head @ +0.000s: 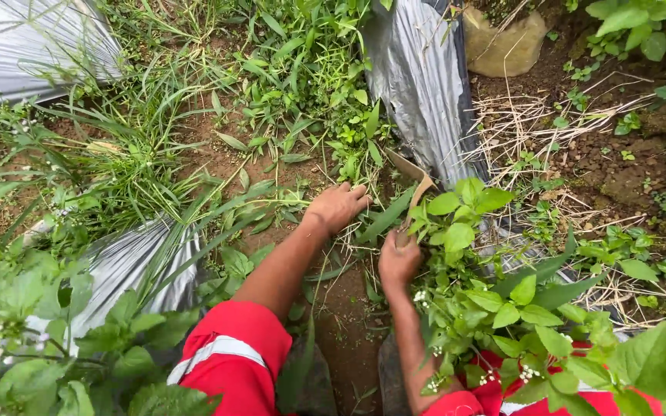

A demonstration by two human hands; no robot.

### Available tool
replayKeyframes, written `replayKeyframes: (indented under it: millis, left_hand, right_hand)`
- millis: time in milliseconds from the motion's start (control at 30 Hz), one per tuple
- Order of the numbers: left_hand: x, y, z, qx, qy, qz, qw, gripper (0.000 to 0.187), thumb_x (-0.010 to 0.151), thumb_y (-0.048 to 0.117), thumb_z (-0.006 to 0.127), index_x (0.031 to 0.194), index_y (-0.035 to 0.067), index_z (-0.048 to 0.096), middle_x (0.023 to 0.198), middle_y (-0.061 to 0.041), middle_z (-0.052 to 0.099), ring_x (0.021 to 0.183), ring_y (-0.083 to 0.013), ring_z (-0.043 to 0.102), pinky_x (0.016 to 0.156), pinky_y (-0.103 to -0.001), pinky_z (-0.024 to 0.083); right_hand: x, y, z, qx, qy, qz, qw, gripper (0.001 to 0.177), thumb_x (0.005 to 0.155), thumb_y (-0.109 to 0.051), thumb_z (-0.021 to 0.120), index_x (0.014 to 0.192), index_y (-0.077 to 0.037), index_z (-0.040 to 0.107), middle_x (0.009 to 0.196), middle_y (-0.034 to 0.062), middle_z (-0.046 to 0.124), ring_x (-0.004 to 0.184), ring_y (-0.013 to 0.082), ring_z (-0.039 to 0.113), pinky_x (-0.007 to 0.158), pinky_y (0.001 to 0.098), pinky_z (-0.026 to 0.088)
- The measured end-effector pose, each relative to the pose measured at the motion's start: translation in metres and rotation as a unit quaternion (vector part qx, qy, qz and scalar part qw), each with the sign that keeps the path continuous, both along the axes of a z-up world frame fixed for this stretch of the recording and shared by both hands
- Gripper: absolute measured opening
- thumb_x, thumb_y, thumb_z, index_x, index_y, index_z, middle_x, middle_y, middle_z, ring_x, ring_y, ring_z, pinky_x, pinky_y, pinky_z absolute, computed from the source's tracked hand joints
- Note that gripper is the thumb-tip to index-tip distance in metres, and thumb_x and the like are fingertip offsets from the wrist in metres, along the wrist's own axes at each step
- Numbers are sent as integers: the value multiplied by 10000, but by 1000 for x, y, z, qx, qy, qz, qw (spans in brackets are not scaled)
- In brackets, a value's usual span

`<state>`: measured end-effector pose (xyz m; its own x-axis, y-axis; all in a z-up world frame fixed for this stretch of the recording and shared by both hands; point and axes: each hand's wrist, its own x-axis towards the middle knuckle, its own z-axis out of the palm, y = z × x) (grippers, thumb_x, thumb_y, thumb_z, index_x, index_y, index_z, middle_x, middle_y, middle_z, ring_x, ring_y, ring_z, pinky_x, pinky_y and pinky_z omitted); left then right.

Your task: The person uses a hand hoe to remove weeds from the soil between rows of plants in a garden. They repeatedly loosen the soil and pull out the weeds by hand, gathering them into a pile.

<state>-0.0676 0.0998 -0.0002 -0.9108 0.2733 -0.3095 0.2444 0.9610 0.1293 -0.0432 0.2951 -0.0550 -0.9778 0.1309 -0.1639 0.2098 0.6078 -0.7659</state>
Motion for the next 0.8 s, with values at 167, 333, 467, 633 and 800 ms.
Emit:
replayKeyframes:
  millis: [167,333,467,633,800]
  left_hand:
    - [11,-6,28,77,-21,29,996,532,904,-35,623,1389,172,556,1411,-51,504,1202,-350,583,963,-484,603]
    - [2,-16,47,239,-197,175,935,865,831,-3,730,1587,206,366,1608,-179,398,1427,-404,429,1152,-511,456]
    - [-6,-11,-20,359,-131,246,891,822,923,763,444,1376,98,611,1352,-209,627,1276,-440,591,1049,-593,479]
    - [2,27,0,290,4,364,885,377,918,441,719,974,86,606,994,-153,662,933,-381,708,817,-504,571]
    - [9,32,26,282,65,433,853,504,896,74,789,1264,-25,460,1210,-203,465,1082,-462,682,1010,-654,528]
  right_hand:
    - [76,27,-57,0,-138,-77,987,238,931,-267,659,889,-38,704,692,146,645,591,229,596,591,380,459]
    - [66,12,-16,-36,-96,-98,990,195,982,-181,658,844,-45,686,655,107,624,540,153,505,555,295,438]
    - [23,18,-27,-44,69,-57,995,159,948,-102,720,806,-53,668,606,85,605,484,155,500,511,257,459]
    - [-35,-32,38,-28,36,34,998,188,936,-147,692,1059,-5,685,786,185,684,643,265,609,645,412,483]
    - [-27,-39,22,19,9,19,1000,185,938,-209,687,1090,-105,701,779,81,663,628,208,602,621,380,474]
